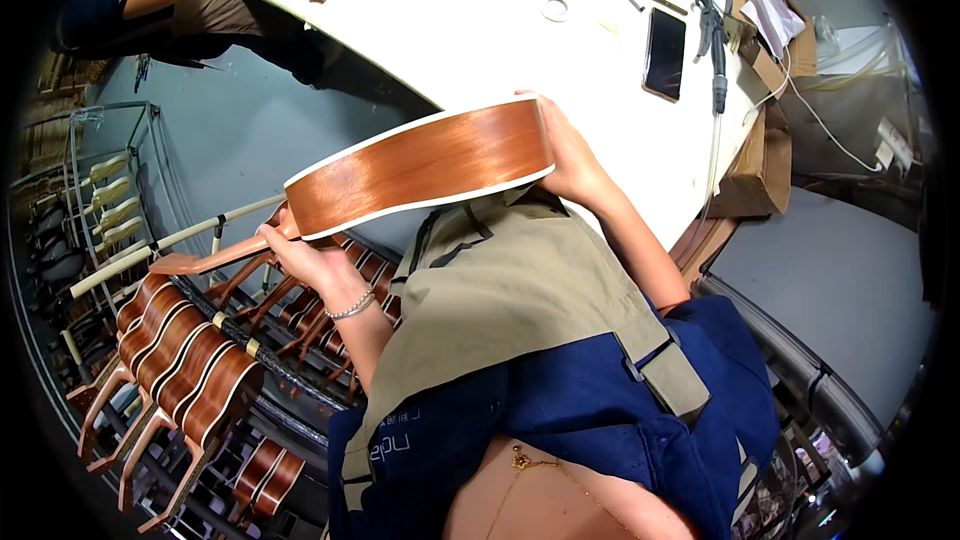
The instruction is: The person repeatedly picks up unfinished acoustic guitars from a rack, inspects the body and neck, and places them back. The person also uses a small tool to scrape or clean the edges of the guitar body.
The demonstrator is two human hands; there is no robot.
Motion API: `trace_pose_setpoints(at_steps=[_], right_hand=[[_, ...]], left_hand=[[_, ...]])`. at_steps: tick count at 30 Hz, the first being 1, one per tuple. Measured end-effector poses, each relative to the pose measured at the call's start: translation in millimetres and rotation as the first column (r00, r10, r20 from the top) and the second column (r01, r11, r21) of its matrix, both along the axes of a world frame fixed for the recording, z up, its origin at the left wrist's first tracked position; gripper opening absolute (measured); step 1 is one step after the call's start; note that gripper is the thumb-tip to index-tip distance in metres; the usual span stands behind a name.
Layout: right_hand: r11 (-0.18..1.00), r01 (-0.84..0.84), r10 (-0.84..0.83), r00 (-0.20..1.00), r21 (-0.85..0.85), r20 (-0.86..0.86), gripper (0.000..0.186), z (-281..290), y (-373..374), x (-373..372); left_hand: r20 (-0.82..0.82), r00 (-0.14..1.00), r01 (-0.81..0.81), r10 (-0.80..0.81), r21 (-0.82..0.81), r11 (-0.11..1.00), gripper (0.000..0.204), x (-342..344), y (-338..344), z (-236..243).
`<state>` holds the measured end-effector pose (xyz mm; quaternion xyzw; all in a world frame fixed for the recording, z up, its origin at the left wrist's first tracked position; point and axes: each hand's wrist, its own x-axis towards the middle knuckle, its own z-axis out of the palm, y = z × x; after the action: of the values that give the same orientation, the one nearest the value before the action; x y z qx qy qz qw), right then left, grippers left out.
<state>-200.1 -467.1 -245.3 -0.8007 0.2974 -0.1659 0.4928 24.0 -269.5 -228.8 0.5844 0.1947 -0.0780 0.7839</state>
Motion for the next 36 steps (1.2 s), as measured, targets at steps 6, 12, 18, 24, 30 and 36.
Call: trace_pose_setpoints(at_steps=[6, 12, 18, 24, 30, 36], right_hand=[[0.996, -0.069, 0.081, 0.962, -0.054, 0.260, 0.095, 34.3, 5.3, 0.6], [0.980, -0.200, 0.174, 0.878, 0.010, 0.447, 0.104, 44.7, 17.6, 18.8], [0.946, -0.206, 0.293, 0.871, -0.250, 0.395, 0.076, 50.7, 16.5, 22.1], [0.960, -0.037, 0.106, 0.965, -0.276, 0.241, 0.060, 34.9, -9.2, 4.9], [0.960, -0.108, 0.007, 0.932, 0.259, 0.363, 0.101, 5.1, -24.0, -0.4], [0.958, 0.020, -0.103, 0.956, 0.286, 0.276, 0.123, -32.8, -27.8, 5.1]], left_hand=[[-0.192, 0.888, 0.338, -0.417, -0.342, 0.877, 0.040, 43.4, 20.3, -95.9], [0.060, 0.659, 0.693, -0.750, -0.438, 0.573, 0.036, 9.4, 22.2, -132.8], [0.021, 0.633, 0.731, -0.774, -0.347, 0.588, 0.035, 8.3, 33.1, -151.2], [0.063, 0.629, 0.761, -0.775, -0.252, 0.598, 0.033, 22.4, 33.9, -158.5], [-0.137, 0.917, 0.251, -0.375, -0.533, 0.808, 0.021, 38.6, -10.9, -70.3], [0.101, 0.940, 0.301, -0.327, -0.695, 0.653, 0.018, 41.0, -27.7, -39.2]])
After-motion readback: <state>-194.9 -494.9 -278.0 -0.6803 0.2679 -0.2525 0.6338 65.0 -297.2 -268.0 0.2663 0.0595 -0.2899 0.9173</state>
